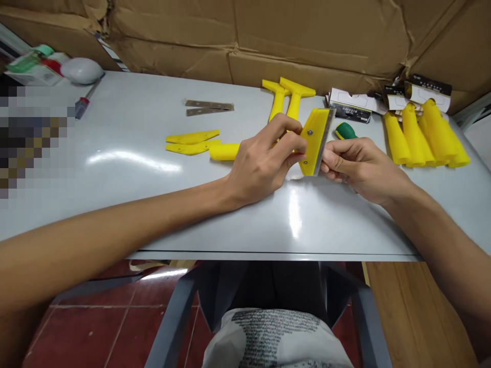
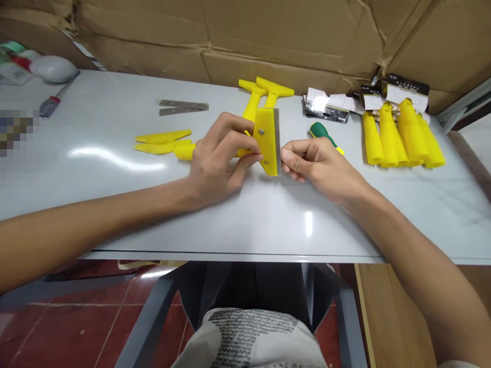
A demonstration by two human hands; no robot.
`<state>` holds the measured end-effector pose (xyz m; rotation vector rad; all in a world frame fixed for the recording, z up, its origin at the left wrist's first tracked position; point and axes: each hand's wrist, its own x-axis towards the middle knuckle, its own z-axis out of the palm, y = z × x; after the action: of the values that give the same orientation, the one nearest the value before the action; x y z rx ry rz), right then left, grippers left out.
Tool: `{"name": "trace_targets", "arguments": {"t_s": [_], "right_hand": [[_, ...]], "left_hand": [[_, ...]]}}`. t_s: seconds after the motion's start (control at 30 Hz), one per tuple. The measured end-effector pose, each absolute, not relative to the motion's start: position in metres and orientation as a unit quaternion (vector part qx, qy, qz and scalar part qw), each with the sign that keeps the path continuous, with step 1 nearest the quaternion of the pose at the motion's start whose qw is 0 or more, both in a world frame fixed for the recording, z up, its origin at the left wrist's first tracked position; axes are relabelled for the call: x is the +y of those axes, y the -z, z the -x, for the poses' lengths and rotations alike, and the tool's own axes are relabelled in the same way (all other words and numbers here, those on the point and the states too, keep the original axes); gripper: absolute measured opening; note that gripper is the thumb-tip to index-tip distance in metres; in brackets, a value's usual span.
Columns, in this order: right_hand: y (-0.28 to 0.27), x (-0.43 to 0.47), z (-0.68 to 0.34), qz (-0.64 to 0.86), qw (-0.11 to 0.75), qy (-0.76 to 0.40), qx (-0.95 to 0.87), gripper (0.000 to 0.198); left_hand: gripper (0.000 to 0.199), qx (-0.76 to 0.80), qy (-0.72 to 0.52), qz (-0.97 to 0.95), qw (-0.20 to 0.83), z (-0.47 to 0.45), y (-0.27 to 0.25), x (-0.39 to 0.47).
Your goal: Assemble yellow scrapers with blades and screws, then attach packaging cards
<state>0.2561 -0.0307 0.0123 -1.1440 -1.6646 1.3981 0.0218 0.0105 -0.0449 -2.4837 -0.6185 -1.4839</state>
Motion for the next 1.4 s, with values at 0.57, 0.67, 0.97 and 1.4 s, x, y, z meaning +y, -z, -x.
{"name": "trace_targets", "arguments": {"t_s": [0.57, 0.67, 0.97, 1.4], "right_hand": [[-0.001, -0.030, -0.253, 0.502, 0.292, -0.309, -0.753, 0.059], [0.000, -0.024, -0.259, 0.484, 0.266, -0.368, -0.748, 0.063], [0.005, -0.019, -0.263, 0.469, 0.319, -0.421, -0.708, 0.055], [-0.015, -0.026, -0.271, 0.444, 0.482, -0.369, -0.659, 0.043]], "left_hand": [[0.039, -0.330, 0.465, 0.809, -0.145, -0.023, 0.030, 0.001], [0.048, -0.364, 0.369, 0.800, -0.304, -0.019, 0.007, 0.009], [0.038, -0.342, 0.179, 0.615, -0.688, -0.020, -0.017, 0.016], [0.025, -0.358, 0.316, 0.580, -0.660, -0.030, 0.010, 0.002]]}}
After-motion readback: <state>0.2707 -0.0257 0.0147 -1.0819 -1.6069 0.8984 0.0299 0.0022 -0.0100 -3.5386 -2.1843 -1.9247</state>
